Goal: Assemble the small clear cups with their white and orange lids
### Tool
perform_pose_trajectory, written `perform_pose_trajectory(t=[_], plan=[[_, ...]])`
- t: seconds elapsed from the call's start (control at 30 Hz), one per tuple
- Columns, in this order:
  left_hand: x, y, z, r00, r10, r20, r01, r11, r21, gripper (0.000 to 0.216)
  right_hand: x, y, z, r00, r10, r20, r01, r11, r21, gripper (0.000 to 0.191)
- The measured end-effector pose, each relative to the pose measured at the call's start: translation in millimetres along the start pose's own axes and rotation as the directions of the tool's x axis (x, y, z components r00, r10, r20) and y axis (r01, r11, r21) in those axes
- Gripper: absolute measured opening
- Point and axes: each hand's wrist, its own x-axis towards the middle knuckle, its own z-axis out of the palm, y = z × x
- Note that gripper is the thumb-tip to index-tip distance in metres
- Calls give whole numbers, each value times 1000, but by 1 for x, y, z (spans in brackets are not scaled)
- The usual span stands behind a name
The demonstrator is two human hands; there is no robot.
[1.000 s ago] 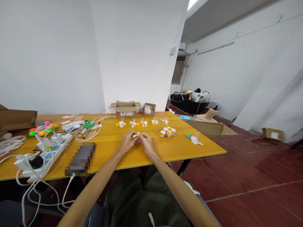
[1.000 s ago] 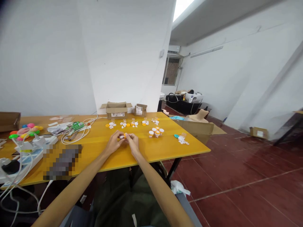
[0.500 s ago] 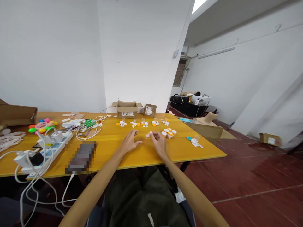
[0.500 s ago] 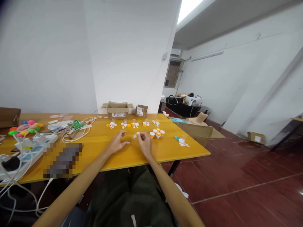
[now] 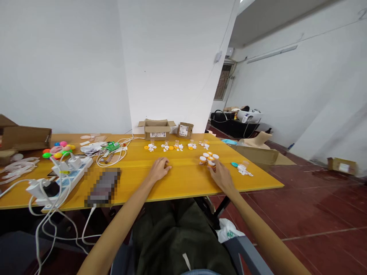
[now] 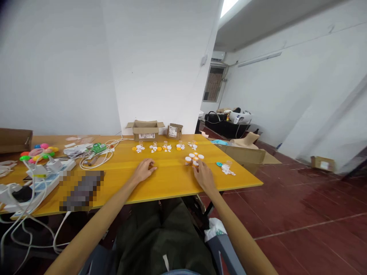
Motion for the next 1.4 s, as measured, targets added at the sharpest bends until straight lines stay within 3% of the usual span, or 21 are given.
perform_pose_trajectory(t=[0.27, 0.47, 0.57, 0.63, 0.73, 0.83, 1.1, 1.4], plan=[[0, 0, -1, 1000, -9, 11, 8, 999, 38, 8, -2, -3, -2, 997, -10, 77, 17, 996, -90, 23], [1, -2, 0, 1000, -15, -24, 15, 1000, 11, 7, -12, -4, -4, 992, -67, -104, 52, 990, -134, 37], [2, -3, 1, 999, -26, -48, 25, 999, -23, 7, -13, -6, -8, 954, -219, -204, 199, 973, -114, 31], [3, -4, 1, 997, -47, -66, 42, 996, -83, 8, -13, -11, -9, 912, -352, -209, 342, 936, -83, 24], [7, -8, 1, 988, -116, -102, 88, 965, -246, 5, -12, -26, -2, 835, -540, -106, 544, 839, 3, 22], [11, -13, 0, 969, -194, -151, 123, 914, -387, 4, -10, -52, 12, 775, -631, 22, 624, 772, 122, 22], [14, -18, -3, 910, -338, -239, 141, 796, -589, 6, 5, -120, 55, 796, -569, 207, 509, 814, 281, 28], [16, -29, -5, 809, -456, -370, 131, 754, -644, 10, 21, -151, 83, 799, -508, 323, 405, 850, 336, 32]])
